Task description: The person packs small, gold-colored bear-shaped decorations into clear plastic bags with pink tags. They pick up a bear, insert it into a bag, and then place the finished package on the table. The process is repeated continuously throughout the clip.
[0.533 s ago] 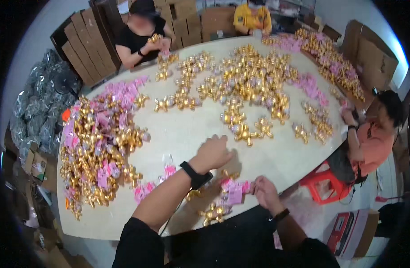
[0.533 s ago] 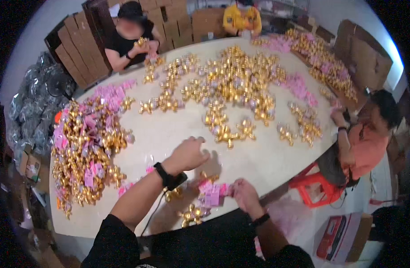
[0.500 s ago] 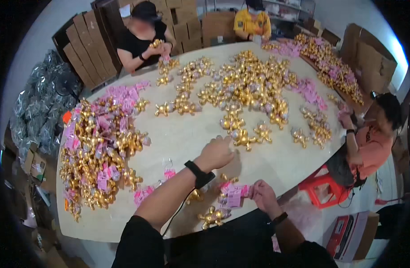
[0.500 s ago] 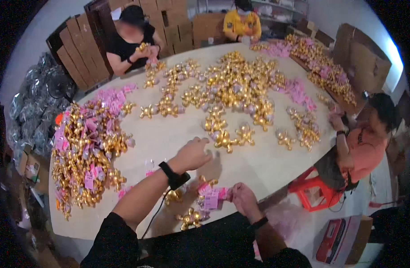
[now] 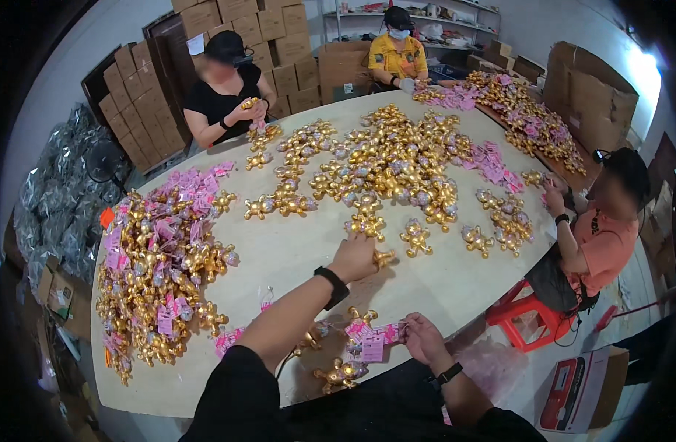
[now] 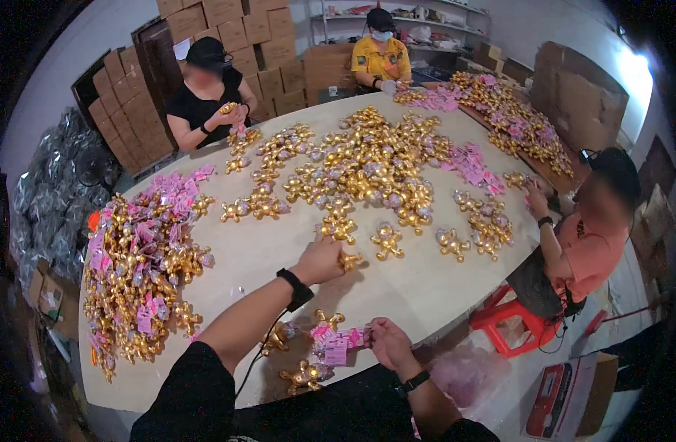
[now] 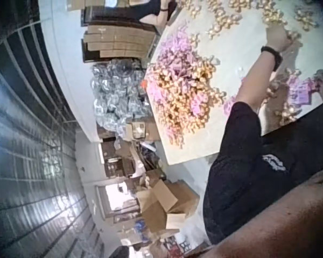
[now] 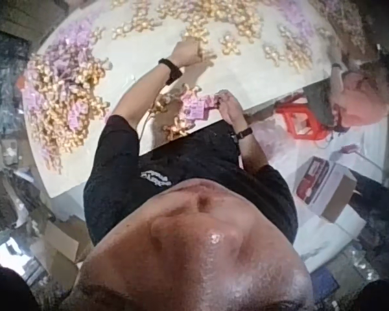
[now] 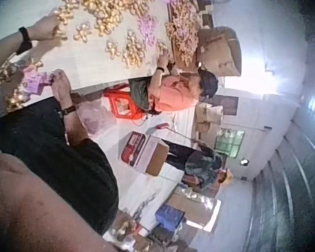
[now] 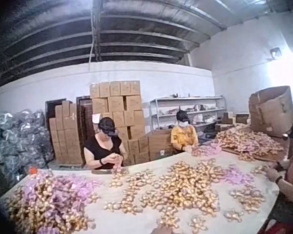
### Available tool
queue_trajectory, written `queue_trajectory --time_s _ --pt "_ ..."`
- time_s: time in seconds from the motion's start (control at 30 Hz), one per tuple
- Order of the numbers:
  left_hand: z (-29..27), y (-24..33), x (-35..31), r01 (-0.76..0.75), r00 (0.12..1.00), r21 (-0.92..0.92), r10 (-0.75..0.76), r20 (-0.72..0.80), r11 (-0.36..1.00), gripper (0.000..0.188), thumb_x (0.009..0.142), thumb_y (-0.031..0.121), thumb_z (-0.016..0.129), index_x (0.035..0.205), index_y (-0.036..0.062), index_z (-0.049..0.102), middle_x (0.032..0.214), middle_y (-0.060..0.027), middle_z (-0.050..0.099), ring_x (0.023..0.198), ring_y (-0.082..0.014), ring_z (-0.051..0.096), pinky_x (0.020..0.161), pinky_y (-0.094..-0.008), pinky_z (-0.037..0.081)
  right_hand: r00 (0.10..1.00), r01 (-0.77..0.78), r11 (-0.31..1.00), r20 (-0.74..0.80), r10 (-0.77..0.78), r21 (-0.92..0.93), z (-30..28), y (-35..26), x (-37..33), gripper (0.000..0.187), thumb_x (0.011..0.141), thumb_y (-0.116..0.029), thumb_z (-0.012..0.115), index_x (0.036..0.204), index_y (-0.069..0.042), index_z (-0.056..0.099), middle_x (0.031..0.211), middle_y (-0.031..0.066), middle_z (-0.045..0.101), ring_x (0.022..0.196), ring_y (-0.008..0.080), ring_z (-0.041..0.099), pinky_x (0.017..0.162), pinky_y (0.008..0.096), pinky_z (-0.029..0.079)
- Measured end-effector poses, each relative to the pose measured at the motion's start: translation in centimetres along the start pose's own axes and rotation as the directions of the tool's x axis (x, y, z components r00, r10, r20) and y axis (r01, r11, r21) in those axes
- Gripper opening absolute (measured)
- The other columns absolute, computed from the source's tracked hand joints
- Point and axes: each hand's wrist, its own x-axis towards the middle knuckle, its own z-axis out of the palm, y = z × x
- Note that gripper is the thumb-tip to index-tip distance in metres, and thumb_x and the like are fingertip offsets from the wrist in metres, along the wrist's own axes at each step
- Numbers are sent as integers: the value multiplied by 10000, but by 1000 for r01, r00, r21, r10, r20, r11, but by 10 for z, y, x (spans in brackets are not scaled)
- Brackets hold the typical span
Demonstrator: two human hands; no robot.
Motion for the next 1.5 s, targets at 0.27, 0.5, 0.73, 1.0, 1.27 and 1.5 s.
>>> queue_trajectory --time_s 0.27,0.5,0.73,1.0,1.27,1.5 --pt "-90 -1 -118 281 954 -950 -63 292 -139 285 1013 186 637 1218 -12 637 1105 -91 711 913 -189 690 779 -327 555 981 48 964 -168 -95 -261 15 -7 -9 122 1016 -101 639 1112 -34 604 927 70 688 752 142 640 676 274 504" --pt "-101 13 -221 29 967 -863 -204 151 -504 407 1009 156 588 1381 38 473 1360 -170 597 1209 -323 647 963 -459 599 941 132 865 -214 -263 -484 83 -40 -2 264 970 -44 680 1224 20 650 959 93 728 726 86 618 634 216 468" --pt "-71 8 -250 -46 942 -826 -300 151 -562 452 1010 246 577 1388 26 459 1369 -210 588 1234 -361 629 997 -520 576 919 297 710 -12 -395 -639 133 -39 -4 269 953 -4 689 1217 37 657 1030 24 620 891 64 549 772 213 480" --pt "-89 25 -256 59 953 -920 -251 168 -389 550 954 52 691 1459 -21 486 1311 -136 642 1190 -213 645 1023 -347 535 989 146 784 75 -127 -604 171 -41 1 241 1016 -49 620 1236 43 659 1002 77 726 864 90 656 791 240 540" --pt "-84 41 -264 39 964 -998 -262 49 -45 442 995 81 646 1412 -39 560 1333 -134 652 1194 -211 649 1005 -360 557 989 149 764 108 -104 -628 176 -32 7 233 1017 -65 615 1230 30 623 971 48 709 811 68 631 713 206 505" --pt "-80 52 -261 24 959 -999 -282 31 -28 431 1003 77 623 1411 -43 553 1342 -162 641 1170 -232 667 956 -395 600 994 88 858 101 -42 -506 160 -28 14 196 1015 -60 623 1193 19 641 947 40 691 769 55 605 687 226 527"
